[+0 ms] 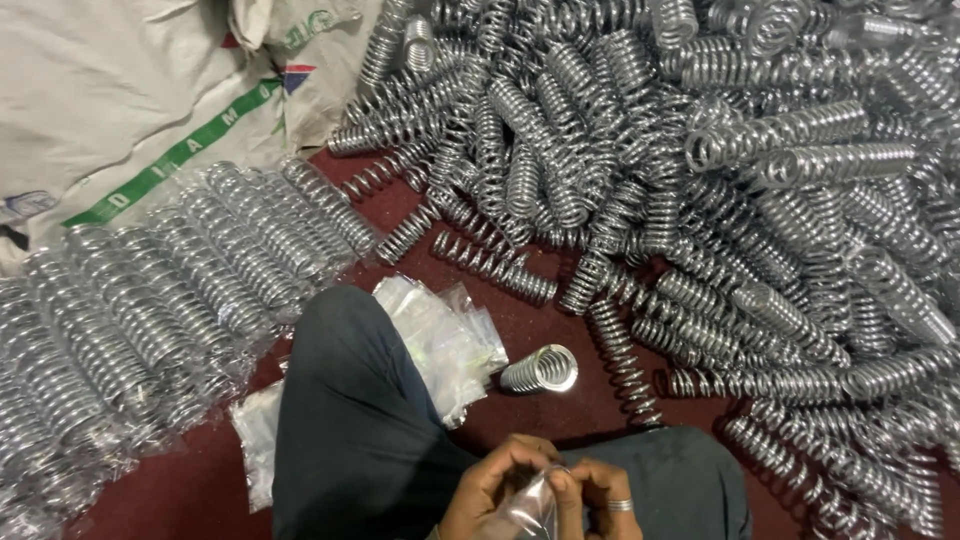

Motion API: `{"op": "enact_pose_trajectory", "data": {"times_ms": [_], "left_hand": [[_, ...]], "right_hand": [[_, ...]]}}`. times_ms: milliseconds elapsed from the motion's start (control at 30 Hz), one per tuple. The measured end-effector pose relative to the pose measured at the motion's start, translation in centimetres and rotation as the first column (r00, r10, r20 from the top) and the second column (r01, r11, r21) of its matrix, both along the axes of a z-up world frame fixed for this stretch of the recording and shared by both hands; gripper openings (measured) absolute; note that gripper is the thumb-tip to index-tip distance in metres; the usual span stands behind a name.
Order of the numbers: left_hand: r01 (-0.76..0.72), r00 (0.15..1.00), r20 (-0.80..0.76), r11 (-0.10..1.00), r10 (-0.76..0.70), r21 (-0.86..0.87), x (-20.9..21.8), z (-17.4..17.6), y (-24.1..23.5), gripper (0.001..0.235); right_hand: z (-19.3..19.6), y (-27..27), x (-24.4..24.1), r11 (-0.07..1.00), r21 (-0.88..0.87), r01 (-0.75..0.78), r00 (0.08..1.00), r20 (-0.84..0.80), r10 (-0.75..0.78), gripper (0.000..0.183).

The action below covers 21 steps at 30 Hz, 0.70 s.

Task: The person packages metal springs by placing them individually into plastic bags, then places the filled bags into a larger container.

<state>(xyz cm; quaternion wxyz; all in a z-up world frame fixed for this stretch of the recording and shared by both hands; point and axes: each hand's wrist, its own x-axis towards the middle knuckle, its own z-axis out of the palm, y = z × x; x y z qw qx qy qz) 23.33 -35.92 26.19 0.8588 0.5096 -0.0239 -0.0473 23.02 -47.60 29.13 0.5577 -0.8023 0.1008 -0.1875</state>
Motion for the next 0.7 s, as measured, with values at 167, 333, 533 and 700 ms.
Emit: {"op": "enact_pose_trajectory", "data": {"times_ms": [167,333,533,700], "left_hand": [[0.192,0.928,-0.300,0.974,-0.219,-0.118,-0.2,1.1,2.4,0.021],[0.283,0.957,-0.108,0.948,-0.269,0.145,2.4,-1.6,5.1,0.055],[0.090,0.996,-0.005,0.974,-0.091,0.210,7.2,0.0,4.4,0.028],[-0.010,1.000,0.026,0.910,0.000,0.415,11.8,0.8,2.7,0.011]], "right_hand": [[-4.2,-2.5,-0.3,0.907,0.358,-0.221,0.970,0.177,0.167,0.015],[-6.6,-3.3,-0.6,0.720,0.673,-0.172,0.861,-0.252,0.442,0.021],[2.4,-2.3,6.1,0.894,-0.070,-0.442,0.897,-0.065,0.438,0.012],[1.3,-4.0,12.5,0.833,-0.299,-0.466,0.884,-0.118,0.452,0.004]]}}
